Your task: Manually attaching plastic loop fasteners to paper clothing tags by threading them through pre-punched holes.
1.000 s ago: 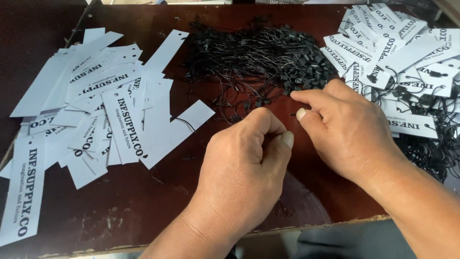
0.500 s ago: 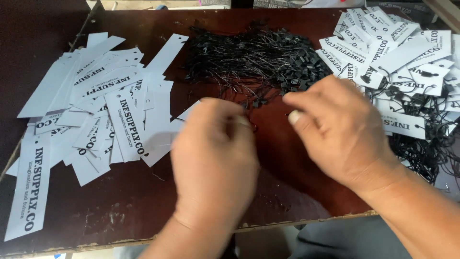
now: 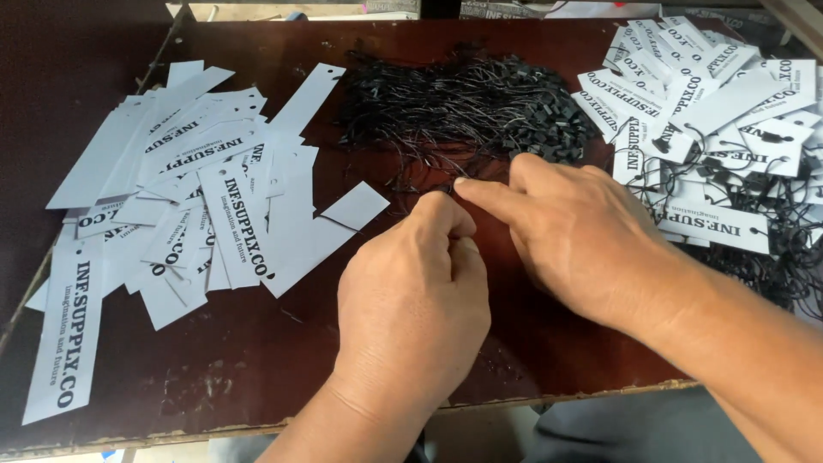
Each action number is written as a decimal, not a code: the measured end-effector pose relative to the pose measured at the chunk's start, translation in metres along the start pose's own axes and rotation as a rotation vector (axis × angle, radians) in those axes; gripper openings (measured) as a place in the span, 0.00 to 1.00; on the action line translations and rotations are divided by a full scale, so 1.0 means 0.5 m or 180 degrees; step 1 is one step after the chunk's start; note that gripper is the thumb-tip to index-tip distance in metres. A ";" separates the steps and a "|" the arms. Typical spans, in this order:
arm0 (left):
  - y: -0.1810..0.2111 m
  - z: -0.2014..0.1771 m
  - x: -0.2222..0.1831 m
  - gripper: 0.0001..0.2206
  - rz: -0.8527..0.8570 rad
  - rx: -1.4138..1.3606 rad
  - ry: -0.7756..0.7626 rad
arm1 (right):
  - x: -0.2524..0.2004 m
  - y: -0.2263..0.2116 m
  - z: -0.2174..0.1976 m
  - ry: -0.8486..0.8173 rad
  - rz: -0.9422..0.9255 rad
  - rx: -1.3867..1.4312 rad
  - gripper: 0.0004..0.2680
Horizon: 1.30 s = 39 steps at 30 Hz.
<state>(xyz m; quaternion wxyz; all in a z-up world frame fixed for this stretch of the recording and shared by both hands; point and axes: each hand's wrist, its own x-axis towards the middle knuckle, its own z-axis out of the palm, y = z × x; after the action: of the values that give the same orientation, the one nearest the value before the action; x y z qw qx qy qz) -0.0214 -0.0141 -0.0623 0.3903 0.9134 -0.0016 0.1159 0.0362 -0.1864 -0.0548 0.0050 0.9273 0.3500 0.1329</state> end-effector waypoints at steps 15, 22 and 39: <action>0.001 0.004 0.001 0.04 0.0071 0.0080 0.0014 | 0.024 -0.011 0.006 0.0013 0.1021 0.0471 0.04; -0.004 0.010 0.000 0.03 0.0326 0.0102 0.0182 | 0.025 -0.011 -0.005 -0.0152 0.1188 0.0463 0.05; 0.017 0.002 0.008 0.01 -0.0012 -0.0030 0.0092 | 0.011 -0.051 -0.054 0.0393 0.2602 0.1769 0.06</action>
<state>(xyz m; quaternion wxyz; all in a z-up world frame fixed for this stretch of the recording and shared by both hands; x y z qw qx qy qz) -0.0180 -0.0201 -0.0561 0.3949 0.9097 0.0051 0.1284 0.0170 -0.1656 -0.0299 -0.3156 0.9453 -0.0202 0.0803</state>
